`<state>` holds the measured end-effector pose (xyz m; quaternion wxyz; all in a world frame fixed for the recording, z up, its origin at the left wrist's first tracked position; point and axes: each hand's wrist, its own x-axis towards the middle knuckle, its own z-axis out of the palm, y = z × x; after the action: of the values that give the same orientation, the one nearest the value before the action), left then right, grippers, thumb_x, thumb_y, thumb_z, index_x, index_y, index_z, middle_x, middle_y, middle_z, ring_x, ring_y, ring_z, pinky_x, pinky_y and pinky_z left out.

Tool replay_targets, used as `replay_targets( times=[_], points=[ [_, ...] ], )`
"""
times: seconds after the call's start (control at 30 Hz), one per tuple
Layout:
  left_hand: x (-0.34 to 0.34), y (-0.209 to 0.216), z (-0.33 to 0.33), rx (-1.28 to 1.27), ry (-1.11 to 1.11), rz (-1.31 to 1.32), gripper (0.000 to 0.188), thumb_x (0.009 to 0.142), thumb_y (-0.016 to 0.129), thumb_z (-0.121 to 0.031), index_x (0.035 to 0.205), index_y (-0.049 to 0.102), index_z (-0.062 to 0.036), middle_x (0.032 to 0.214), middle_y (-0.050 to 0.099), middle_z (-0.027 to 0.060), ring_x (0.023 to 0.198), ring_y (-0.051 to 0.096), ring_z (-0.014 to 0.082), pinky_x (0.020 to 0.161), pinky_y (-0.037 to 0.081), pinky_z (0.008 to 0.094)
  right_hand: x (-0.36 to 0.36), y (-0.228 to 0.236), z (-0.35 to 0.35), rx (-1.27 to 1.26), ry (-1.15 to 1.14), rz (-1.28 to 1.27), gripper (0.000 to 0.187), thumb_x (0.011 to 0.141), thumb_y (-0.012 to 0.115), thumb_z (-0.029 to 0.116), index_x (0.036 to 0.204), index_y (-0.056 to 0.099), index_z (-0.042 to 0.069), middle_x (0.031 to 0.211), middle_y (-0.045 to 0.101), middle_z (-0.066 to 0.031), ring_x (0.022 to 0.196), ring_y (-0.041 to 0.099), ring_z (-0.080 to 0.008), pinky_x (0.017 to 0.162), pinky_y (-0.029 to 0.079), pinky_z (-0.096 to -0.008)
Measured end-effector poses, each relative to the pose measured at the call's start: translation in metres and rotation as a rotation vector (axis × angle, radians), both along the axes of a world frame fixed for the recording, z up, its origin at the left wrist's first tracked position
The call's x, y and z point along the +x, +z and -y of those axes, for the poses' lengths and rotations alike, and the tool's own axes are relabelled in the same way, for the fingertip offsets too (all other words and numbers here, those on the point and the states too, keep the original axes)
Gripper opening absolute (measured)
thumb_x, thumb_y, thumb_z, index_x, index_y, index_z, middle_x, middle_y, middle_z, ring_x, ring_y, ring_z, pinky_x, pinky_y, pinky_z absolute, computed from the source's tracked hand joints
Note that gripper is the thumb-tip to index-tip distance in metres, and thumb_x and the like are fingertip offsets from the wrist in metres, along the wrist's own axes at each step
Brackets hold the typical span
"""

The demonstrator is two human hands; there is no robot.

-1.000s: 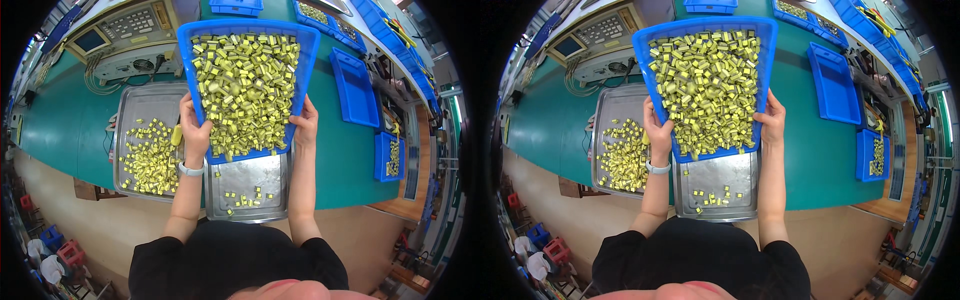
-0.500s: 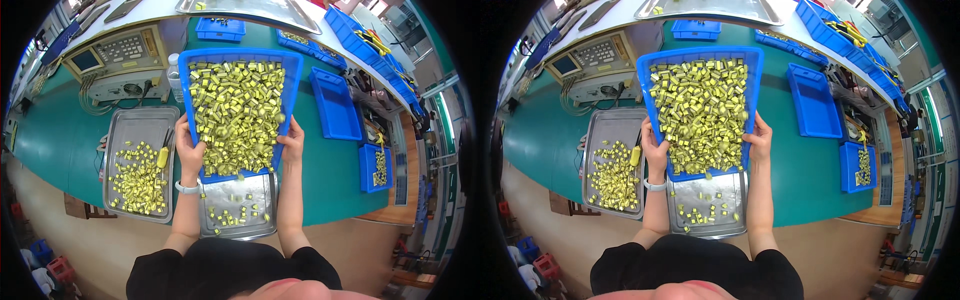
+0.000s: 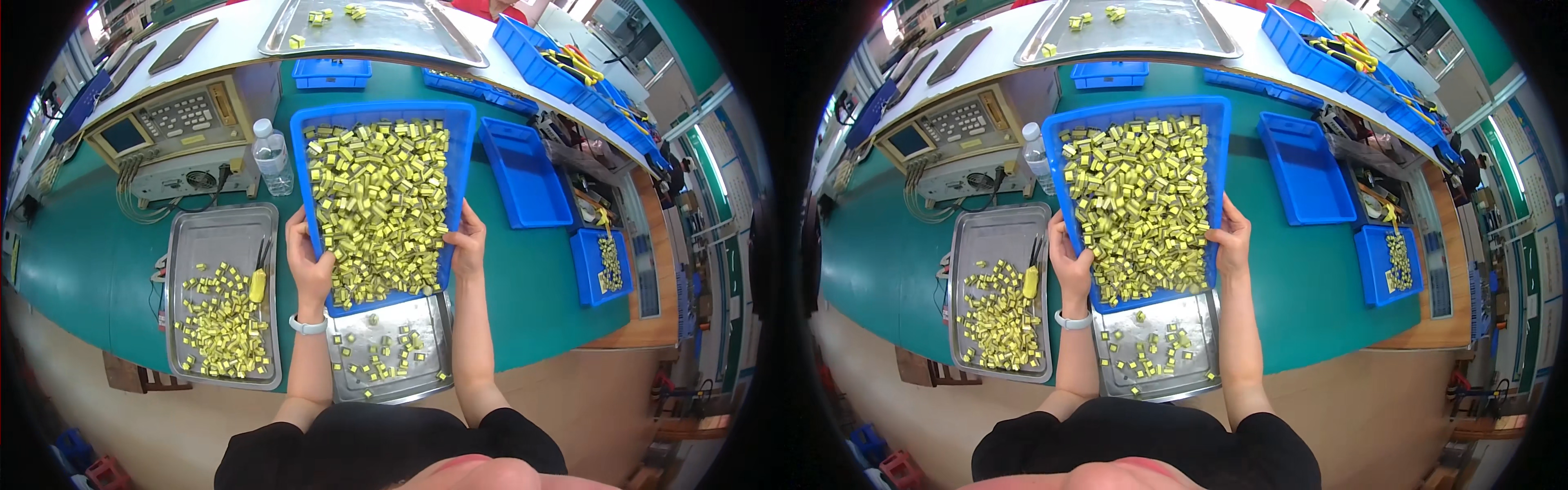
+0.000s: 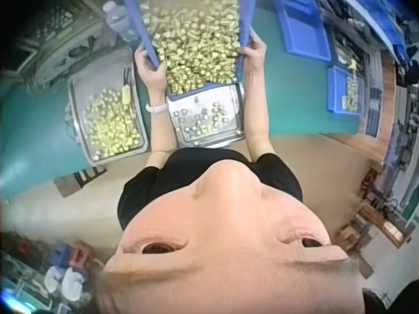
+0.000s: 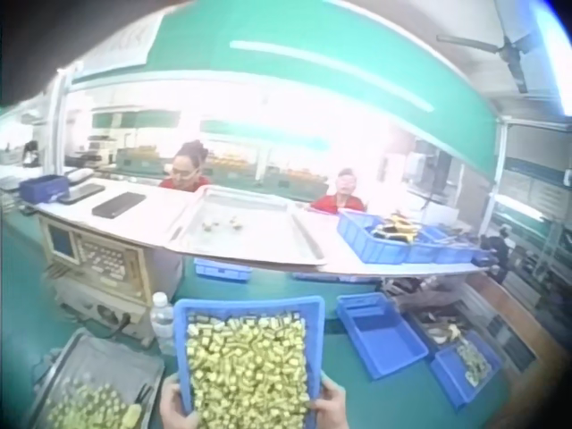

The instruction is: Inspecting and sorting small yellow electronic components from trays into bins.

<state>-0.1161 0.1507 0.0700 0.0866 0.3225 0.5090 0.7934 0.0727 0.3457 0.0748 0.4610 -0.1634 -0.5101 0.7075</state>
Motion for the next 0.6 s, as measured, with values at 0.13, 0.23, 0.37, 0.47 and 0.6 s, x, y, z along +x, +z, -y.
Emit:
replay_targets(
  times=[0.13, 0.23, 0.37, 0.47, 0.6],
  points=[
    [0.0, 0.0, 0.005, -0.013, -0.002, 0.048, 0.033, 0.064, 0.044, 0.011, 0.095, 0.047, -0.0004, 0.132, 0.041, 0.0156, 0.119, 0.046, 0.0225, 0.099, 0.036, 0.0296, -0.008, 0.006, 0.003, 0.025, -0.021, 0.052, 0.078, 0.055, 0.05, -0.01, 0.133, 0.049, -0.008, 0.125, 0.06, -0.0141, 0.109, 0.061, -0.0212, 0.094, 0.047, -0.0275],
    [0.001, 0.003, 0.005, 0.014, 0.019, 0.051, 0.033, 0.064, 0.045, 0.012, 0.094, 0.047, 0.0, 0.131, 0.042, 0.0156, 0.119, 0.046, 0.0237, 0.1, 0.036, 0.0303, -0.011, 0.004, 0.002, 0.035, -0.001, 0.06, 0.078, 0.055, 0.051, -0.009, 0.133, 0.049, -0.009, 0.124, 0.06, -0.0142, 0.109, 0.061, -0.0213, 0.094, 0.047, -0.0284],
    [-0.004, 0.001, 0.009, -0.033, 0.101, -0.088, 0.034, 0.063, 0.044, 0.011, 0.095, 0.049, -0.0007, 0.124, 0.044, 0.0096, 0.101, 0.047, 0.0164, 0.087, 0.035, 0.0197, -0.013, 0.003, 0.008, 0.009, 0.0, 0.02, 0.077, 0.057, 0.052, -0.008, 0.134, 0.048, -0.008, 0.126, 0.059, -0.0145, 0.111, 0.06, -0.0218, 0.097, 0.045, -0.0293],
    [-0.004, 0.003, 0.012, -0.044, 0.144, -0.142, 0.034, 0.063, 0.043, 0.012, 0.093, 0.049, -0.0006, 0.123, 0.045, 0.0103, 0.1, 0.048, 0.0171, 0.087, 0.035, 0.0203, -0.016, 0.013, 0.014, 0.04, 0.035, -0.011, 0.078, 0.062, 0.055, -0.004, 0.139, 0.043, -0.007, 0.134, 0.053, -0.0147, 0.12, 0.053, -0.0221, 0.103, 0.039, -0.0313],
    [0.0, 0.006, 0.018, -0.046, 0.175, -0.181, 0.034, 0.063, 0.043, 0.013, 0.093, 0.049, -0.0003, 0.121, 0.044, 0.0113, 0.101, 0.048, 0.0184, 0.089, 0.034, 0.0216, -0.023, 0.029, 0.019, 0.076, 0.129, 0.149, 0.074, 0.077, 0.063, 0.011, 0.144, 0.035, -0.003, 0.141, 0.046, -0.012, 0.13, 0.043, -0.0223, 0.11, 0.031, -0.0347]
  ],
)
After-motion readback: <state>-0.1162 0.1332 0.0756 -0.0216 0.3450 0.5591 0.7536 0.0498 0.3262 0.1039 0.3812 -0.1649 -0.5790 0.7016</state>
